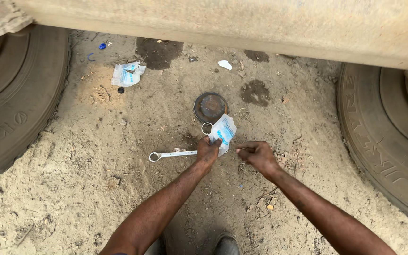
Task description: The person wraps red PTFE tape around the threads of small brass fittings. They handle the fittings and tape roll, unspooling and winding the tape around the threads multiple times before setting the wrapped fitting aside.
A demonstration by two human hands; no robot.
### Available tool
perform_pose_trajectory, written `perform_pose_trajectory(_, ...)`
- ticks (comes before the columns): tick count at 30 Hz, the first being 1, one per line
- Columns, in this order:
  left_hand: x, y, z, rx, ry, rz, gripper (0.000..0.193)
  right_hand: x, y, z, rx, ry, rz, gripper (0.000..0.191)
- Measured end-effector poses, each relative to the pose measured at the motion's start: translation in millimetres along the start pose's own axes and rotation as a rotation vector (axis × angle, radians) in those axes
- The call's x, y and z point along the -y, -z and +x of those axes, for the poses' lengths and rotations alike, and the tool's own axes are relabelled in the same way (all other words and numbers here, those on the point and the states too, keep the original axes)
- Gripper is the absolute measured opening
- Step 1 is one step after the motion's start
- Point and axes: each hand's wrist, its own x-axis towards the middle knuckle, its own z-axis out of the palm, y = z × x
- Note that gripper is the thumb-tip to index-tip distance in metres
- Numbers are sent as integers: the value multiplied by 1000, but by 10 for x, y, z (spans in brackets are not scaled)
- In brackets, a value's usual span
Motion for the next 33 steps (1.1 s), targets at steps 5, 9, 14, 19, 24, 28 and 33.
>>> perform_pose_trajectory(5,-79,22,-68,-18,86,26,27,300,-213,-150,-44,131,-376,23)
perform_pose_trajectory(9,-117,32,-137,-11,-20,121,32,334,-261,-123,-90,120,-500,22)
perform_pose_trajectory(14,-95,1,-216,-31,-174,386,12,283,-267,-18,-119,114,-548,18)
perform_pose_trajectory(19,-35,-35,-287,-123,-562,566,20,260,-375,24,-167,222,-538,14)
perform_pose_trajectory(24,-31,-93,-345,-174,-570,631,25,373,-391,8,-176,173,-564,15)
perform_pose_trajectory(28,-13,-118,-441,-205,-593,624,17,420,-343,4,-203,230,-558,18)
perform_pose_trajectory(33,60,-181,-531,-240,-806,261,17,349,-335,17,-317,290,-673,15)
